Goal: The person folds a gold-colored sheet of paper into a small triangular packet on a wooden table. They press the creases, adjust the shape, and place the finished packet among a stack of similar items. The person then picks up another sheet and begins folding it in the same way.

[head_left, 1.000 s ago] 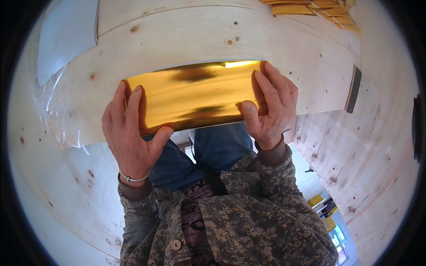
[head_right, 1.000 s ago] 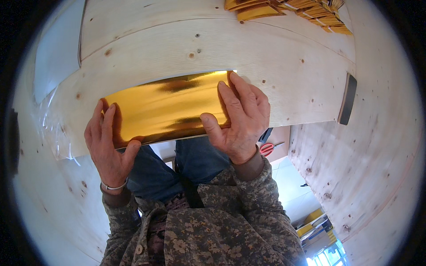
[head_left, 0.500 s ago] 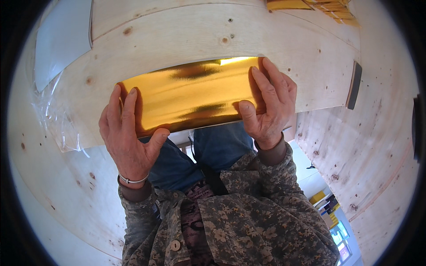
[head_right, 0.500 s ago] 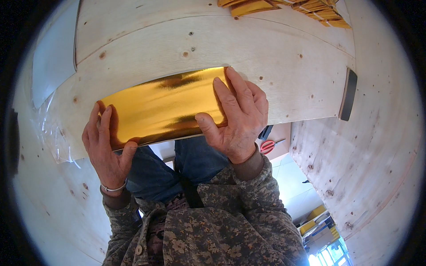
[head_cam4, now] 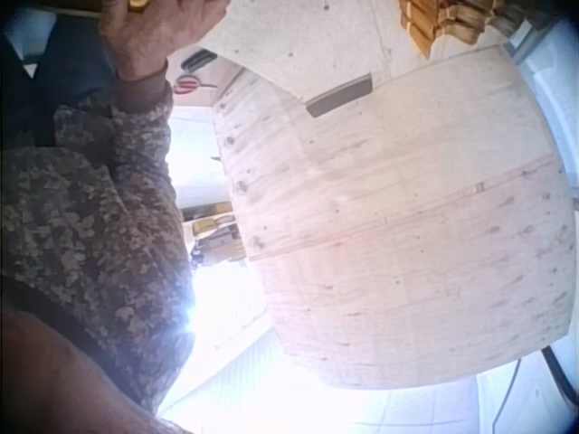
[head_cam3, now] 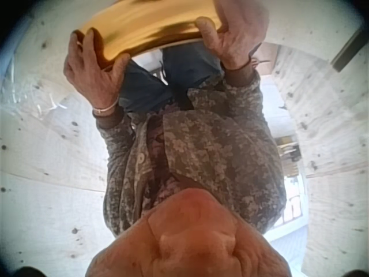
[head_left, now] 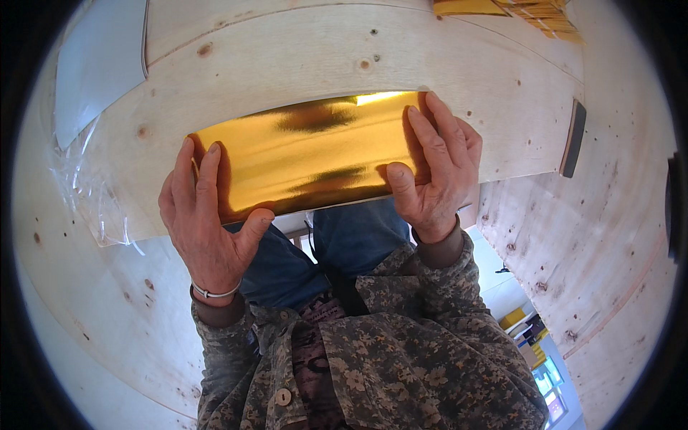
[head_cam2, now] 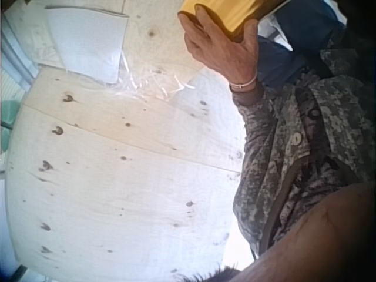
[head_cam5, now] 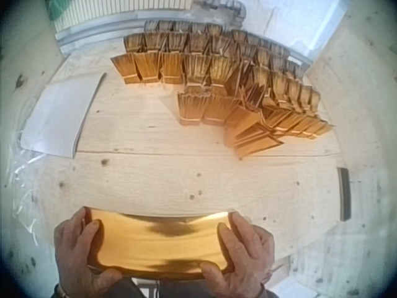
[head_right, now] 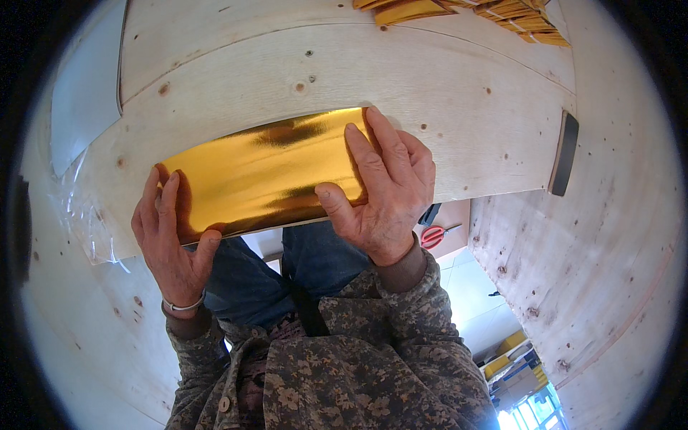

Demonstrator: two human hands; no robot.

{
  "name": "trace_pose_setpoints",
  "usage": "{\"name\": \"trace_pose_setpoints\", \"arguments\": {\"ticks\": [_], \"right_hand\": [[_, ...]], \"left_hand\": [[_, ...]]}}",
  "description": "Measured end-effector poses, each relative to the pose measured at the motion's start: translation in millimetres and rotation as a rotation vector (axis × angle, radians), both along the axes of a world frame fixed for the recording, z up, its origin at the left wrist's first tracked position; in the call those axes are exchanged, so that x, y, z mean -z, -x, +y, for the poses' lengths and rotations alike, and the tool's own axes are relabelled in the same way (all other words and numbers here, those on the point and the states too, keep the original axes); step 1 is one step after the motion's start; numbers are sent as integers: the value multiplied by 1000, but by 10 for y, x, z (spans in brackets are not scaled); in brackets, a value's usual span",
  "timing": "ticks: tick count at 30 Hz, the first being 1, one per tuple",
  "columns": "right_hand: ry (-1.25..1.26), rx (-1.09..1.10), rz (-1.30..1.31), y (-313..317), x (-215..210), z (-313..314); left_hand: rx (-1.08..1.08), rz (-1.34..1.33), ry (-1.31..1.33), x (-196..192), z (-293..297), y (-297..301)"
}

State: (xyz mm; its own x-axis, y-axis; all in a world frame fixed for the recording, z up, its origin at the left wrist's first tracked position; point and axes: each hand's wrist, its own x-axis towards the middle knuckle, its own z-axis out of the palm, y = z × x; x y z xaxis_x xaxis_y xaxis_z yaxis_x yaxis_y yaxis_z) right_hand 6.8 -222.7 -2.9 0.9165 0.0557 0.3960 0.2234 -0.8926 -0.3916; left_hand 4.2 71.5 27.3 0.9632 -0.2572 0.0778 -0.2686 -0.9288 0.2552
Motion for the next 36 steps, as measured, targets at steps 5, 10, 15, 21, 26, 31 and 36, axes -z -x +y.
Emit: {"name": "trace_pose_setpoints", "arguments": {"ticks": [5, 10, 15, 21, 26, 31, 36], "right_hand": [[29, -4, 16, -17, -35, 8], [46, 13, 72, 9, -115, 25], [34, -12, 106, 1, -157, 58], [64, -26, 74, 2, -106, 35], [82, 18, 71, 17, -62, 41], [84, 3, 59, 11, -70, 45], [90, 0, 51, 8, -70, 40]], "left_hand": [[3, 9, 5, -21, -8, -5], [16, 11, 29, -46, -31, -22], [-29, 28, 58, -65, -39, -5], [-54, 64, 78, -69, -26, 14], [-65, 50, 76, -42, -22, 27], [-83, 61, 102, -38, -24, 35], [-82, 56, 101, -27, -26, 42]]}}
